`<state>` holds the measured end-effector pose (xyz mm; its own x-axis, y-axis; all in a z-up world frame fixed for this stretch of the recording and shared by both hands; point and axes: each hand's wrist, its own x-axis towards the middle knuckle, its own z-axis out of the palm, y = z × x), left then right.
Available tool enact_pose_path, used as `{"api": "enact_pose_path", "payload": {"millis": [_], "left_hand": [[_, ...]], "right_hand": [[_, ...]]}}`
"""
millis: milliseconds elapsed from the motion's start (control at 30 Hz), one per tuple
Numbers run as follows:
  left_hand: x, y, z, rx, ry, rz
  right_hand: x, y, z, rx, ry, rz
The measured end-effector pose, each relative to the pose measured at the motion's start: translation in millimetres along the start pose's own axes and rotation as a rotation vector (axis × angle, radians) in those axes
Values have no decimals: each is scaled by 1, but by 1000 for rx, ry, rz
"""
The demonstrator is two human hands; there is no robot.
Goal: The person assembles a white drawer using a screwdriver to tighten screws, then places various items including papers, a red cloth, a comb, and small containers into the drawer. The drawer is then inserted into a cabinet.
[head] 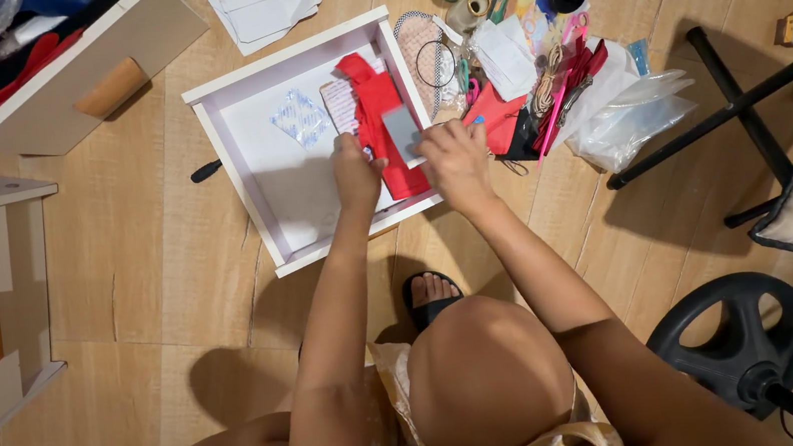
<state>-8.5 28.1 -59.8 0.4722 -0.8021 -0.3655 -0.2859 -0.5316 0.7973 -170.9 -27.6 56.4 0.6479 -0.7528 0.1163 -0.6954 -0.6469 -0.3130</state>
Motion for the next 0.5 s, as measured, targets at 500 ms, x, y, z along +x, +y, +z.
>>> {"api": "enact_pose_path", "payload": {"millis": [500], "left_hand": [[-8,22,-12,298,-267,537]], "right_hand": [[23,176,14,164,247,699]]}}
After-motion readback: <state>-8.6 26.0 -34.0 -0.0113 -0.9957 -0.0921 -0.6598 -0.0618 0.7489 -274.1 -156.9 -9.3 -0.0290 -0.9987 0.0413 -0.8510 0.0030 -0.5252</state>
